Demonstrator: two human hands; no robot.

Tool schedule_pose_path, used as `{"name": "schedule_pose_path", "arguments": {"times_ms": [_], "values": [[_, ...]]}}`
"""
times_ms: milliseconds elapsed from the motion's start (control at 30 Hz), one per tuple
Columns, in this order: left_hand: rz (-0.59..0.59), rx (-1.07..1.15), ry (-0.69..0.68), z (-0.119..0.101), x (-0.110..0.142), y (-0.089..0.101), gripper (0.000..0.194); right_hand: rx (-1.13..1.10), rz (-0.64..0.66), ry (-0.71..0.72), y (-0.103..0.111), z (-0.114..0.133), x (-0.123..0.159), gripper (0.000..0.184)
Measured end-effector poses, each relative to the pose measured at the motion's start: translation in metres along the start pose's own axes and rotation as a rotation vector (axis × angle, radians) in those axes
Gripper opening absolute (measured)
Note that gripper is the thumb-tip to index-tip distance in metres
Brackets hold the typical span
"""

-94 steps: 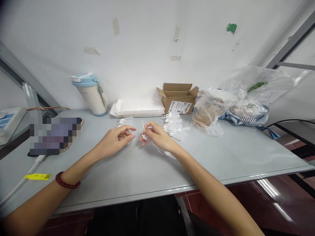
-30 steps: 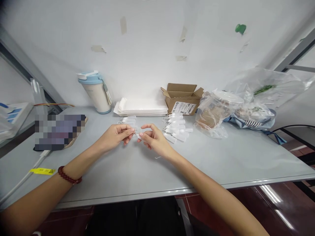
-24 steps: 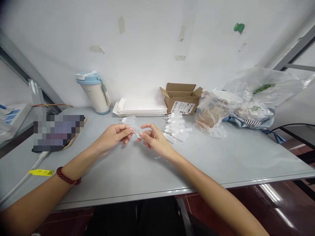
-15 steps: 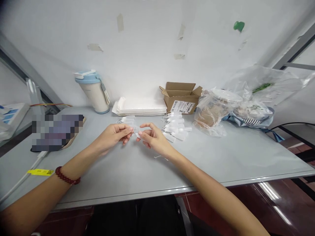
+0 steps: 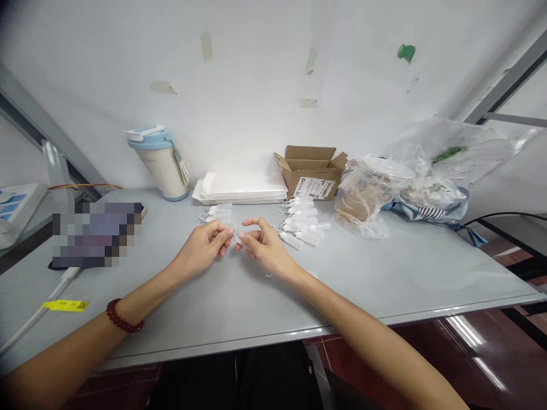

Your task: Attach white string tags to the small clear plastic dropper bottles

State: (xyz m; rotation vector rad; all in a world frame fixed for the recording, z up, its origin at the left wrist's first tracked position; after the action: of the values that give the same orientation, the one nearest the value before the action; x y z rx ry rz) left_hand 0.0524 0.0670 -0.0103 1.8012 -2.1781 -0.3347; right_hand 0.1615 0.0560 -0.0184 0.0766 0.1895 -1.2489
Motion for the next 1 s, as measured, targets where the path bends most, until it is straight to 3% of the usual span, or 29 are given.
{"name": "schedule_pose_path", "arguments": {"times_ms": [333, 667, 1000], "values": [[0.054, 0.066, -0.004, -0.007, 0.005, -0.006, 0.025, -0.027, 0.022, 0.07, -0.001, 0.005, 0.0, 0.042], [0.162, 0.048, -0.024, -0.015, 0.003, 0.001, 0.029, 0.069, 0.042, 0.133, -0.002, 0.015, -0.002, 0.037], [0.123, 0.039, -0.023, -0.016, -0.001, 0.012, 0.026, 0.089, 0.086, 0.149, -0.009, 0.017, -0.003, 0.029]]}}
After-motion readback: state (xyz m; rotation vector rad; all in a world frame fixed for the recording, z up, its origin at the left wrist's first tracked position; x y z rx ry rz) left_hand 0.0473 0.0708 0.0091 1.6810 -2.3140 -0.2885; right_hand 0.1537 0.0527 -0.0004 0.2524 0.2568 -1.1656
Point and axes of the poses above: each hand's wrist, its own x-axis away from the middle knuckle, its own y-axis out of the back of the hand, z = x × y, the point moved 10 cm from there along -x, towards the middle knuckle, and after that the axes turned 10 degrees about y, right-handed, at the moved point
